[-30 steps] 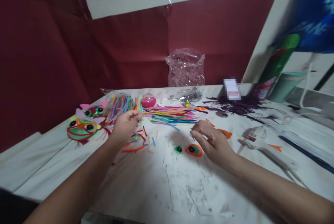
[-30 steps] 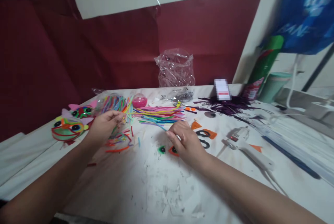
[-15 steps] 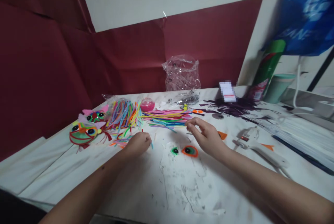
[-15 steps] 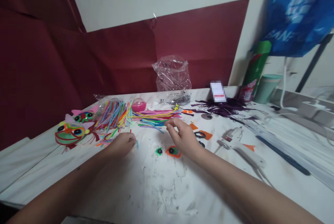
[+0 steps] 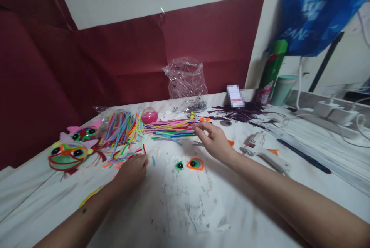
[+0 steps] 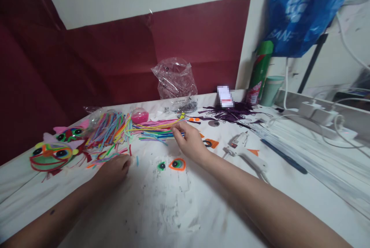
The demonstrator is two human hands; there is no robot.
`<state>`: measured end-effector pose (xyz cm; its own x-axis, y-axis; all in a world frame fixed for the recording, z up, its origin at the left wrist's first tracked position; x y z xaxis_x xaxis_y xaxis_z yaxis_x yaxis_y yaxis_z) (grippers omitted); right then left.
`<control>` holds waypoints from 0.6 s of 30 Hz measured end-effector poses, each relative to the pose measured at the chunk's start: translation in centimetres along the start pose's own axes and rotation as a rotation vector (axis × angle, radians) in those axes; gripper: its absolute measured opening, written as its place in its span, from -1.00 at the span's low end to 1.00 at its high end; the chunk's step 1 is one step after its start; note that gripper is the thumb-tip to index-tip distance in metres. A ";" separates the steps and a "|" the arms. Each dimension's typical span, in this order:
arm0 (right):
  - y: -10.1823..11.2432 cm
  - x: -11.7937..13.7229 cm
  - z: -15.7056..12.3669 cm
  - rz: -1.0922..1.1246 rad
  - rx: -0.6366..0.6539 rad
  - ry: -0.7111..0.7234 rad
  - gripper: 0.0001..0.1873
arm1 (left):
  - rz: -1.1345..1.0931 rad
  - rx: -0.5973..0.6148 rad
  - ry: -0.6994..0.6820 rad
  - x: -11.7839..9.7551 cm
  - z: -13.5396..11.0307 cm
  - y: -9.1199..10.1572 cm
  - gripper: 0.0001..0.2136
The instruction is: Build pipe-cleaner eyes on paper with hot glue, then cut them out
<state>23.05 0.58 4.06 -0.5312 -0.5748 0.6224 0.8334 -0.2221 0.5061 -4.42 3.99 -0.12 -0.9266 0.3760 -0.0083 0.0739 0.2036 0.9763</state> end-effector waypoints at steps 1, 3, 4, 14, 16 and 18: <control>0.0 0.0 0.0 0.002 -0.001 0.001 -0.83 | -0.004 -0.005 0.003 0.0 0.2 0.2 -0.83; 0.0 0.1 0.0 0.006 0.001 0.006 -0.83 | -0.015 -0.007 0.010 -0.3 0.6 0.7 -0.81; 0.0 0.1 0.0 0.009 0.003 0.007 -0.83 | -0.019 -0.002 0.019 -0.6 0.9 1.0 -0.80; 0.1 0.6 -0.1 0.077 0.044 0.008 -0.84 | -0.024 -0.003 0.134 -3.0 2.8 0.5 -0.81; 0.2 0.6 0.1 0.083 0.041 -0.006 -0.84 | -0.054 -0.049 0.130 -2.6 2.8 0.8 -0.78; 0.1 0.6 0.1 0.099 0.048 -0.024 -0.84 | -0.259 -0.139 0.109 -2.4 2.7 1.5 -0.75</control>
<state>22.82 0.32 4.57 -0.4508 -0.5732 0.6842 0.8739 -0.1272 0.4693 -1.09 5.81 0.74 -0.9425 0.2272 -0.2451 -0.2144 0.1516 0.9649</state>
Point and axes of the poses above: each hand's wrist, its own z-axis towards the middle knuckle, its own y-axis out of the back of the hand, x = y × z, the point moved 2 cm from there along z, towards the middle knuckle, and after that the axes turned 14 degrees about x, right-handed, at the moved point
